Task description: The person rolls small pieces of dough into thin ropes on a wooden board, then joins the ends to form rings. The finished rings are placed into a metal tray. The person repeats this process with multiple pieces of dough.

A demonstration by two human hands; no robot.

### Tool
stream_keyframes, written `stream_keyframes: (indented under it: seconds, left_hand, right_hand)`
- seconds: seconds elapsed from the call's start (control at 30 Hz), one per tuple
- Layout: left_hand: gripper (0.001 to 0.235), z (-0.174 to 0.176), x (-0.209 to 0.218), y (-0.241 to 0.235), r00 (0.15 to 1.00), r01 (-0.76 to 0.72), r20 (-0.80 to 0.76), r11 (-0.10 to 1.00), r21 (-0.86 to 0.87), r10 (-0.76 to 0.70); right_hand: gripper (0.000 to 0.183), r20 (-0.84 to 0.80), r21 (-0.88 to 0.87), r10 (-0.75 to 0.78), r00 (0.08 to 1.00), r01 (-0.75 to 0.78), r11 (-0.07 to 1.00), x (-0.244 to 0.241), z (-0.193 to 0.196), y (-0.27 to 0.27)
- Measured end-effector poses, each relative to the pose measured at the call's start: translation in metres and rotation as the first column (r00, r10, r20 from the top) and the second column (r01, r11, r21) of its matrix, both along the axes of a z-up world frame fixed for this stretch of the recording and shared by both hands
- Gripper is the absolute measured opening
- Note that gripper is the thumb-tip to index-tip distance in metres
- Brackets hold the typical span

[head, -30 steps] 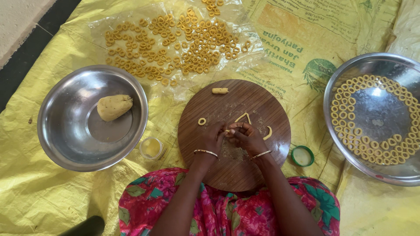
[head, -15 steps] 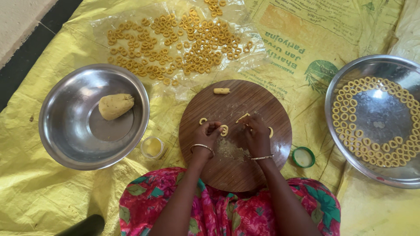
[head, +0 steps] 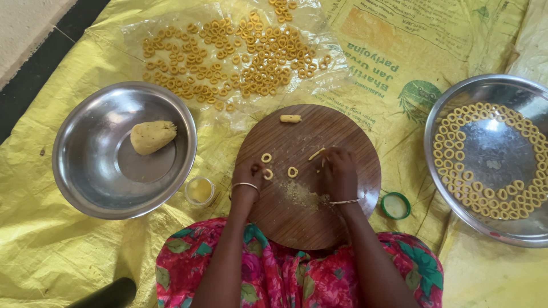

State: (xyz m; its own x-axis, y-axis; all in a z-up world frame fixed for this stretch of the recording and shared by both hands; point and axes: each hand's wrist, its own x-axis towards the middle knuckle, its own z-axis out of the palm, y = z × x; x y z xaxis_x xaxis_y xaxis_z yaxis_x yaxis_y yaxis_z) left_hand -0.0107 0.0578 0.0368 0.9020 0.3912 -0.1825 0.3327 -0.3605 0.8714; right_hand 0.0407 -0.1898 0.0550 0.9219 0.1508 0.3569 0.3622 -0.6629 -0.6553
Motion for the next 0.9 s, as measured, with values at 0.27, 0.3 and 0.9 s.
stream_keyframes:
  seconds: [0.27,0.3,0.9]
  left_hand:
    - [0.015,0.01,0.002,-0.015,0.977,0.201,-0.149,0.872,0.446,-0.15]
    - [0.015,0.012,0.001,-0.016,0.98,0.195,-0.129,0.863,0.466,-0.152]
    - [0.015,0.055,-0.002,-0.026,0.97,-0.022,0.225,0.886,0.463,-0.093]
  right_hand:
    - [0.027,0.172,-0.333,0.112,0.979,-0.049,0.942,0.0,0.002,0.021]
    - [0.025,0.17,-0.337,0.115,0.979,-0.052,0.94,0.001,0.001,0.022]
    - [0.023,0.013,-0.2,-0.143,0.99,0.143,0.969,0.019,-0.026,-0.004]
